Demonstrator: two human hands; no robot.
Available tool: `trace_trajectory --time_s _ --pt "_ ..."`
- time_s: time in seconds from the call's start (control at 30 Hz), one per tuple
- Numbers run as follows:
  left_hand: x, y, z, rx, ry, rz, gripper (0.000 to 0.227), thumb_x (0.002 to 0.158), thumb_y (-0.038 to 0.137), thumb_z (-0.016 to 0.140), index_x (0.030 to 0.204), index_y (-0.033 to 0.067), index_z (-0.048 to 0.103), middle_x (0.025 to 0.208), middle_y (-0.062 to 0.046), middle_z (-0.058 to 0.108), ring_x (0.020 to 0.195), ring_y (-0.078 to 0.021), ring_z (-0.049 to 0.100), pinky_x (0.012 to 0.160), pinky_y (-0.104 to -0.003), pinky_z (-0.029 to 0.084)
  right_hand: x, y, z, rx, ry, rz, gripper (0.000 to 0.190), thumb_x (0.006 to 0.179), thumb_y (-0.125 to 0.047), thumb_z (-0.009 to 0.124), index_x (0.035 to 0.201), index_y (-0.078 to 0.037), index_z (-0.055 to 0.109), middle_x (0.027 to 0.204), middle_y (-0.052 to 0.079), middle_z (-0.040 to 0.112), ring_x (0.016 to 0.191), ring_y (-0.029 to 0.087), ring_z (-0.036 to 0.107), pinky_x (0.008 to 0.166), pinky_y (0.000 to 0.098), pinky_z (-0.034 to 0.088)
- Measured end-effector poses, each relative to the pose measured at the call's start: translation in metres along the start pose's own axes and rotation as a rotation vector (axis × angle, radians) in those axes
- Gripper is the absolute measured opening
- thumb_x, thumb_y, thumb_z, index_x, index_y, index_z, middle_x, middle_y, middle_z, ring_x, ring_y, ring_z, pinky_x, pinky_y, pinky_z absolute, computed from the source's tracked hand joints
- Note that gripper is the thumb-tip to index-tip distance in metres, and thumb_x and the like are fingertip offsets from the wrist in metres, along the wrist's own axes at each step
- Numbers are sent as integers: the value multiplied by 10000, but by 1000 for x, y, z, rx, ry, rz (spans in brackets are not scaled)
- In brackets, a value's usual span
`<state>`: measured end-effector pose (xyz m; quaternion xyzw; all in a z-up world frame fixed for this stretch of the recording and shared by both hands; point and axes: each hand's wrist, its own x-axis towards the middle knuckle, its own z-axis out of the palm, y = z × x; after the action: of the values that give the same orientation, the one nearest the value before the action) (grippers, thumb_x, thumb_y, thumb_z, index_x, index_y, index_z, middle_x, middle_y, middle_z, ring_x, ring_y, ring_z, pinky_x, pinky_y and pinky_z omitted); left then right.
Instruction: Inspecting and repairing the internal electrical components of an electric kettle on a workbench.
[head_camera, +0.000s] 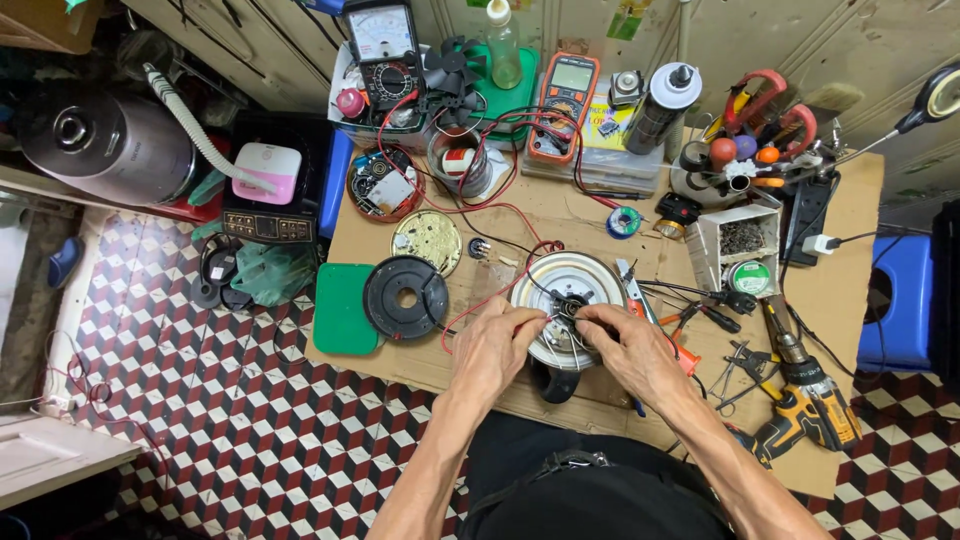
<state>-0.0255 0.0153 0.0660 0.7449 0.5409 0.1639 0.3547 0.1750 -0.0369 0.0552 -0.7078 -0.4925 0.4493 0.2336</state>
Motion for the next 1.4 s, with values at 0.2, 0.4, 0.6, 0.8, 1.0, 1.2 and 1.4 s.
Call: trace_trajectory --time_s 0.2,0.4,0.6,0.8,1.0,1.2,1.4 --pt "10 -14 3 36 -95 35 221 929 240 663 1096 169 789 986 -147 670 937 -347 672 783 -448 514 5 10 1 -22 44 -97 314 964 -291 610 1173 -89 726 1077 74 746 950 244 713 837 365 531" --pt "20 -11 2 89 -197 -50 235 915 230 640 1083 188 799 1046 -166 681 983 -356 675 837 -455 520 -16 -14 -7 -157 83 -196 317 964 -247 580 1212 -108 721 1040 110 739 957 294 702 857 400 527" --pt "19 -14 12 123 -195 -66 233 915 221 629 1059 186 809 1062 -190 681 958 -374 691 845 -471 536 -40 -9 -6 -190 -73 -116 328 951 -239 572 1230 -134 708 1032 118 746 937 302 717 837 404 545" --pt "18 -12 12 137 -196 -42 241 900 205 626 1054 181 810 1056 -208 695 934 -385 696 824 -488 540 -45 16 21 -140 -93 -161 326 939 -235 600 1218 -107 707 1108 127 745 970 331 717 846 405 550" --pt "20 -9 10 152 -235 -27 263 876 179 608 1031 185 820 1063 -217 696 910 -382 702 826 -484 545 -41 19 14 -149 -66 -70 346 933 -257 599 1246 -152 706 1088 108 757 959 320 724 833 408 554" --pt "23 -14 12 197 -284 -36 272 882 177 592 1025 203 822 1036 -181 738 960 -342 708 874 -461 542 -39 26 16 -152 -54 -103 346 943 -261 598 1249 -142 708 1113 114 754 977 329 716 844 413 545" --pt "24 -13 15 233 -273 -19 254 868 175 617 1008 209 826 1030 -155 740 991 -333 700 883 -474 531 -39 23 14 -155 -80 -58 347 946 -265 590 1252 -148 703 1099 112 754 971 321 721 839 408 549"
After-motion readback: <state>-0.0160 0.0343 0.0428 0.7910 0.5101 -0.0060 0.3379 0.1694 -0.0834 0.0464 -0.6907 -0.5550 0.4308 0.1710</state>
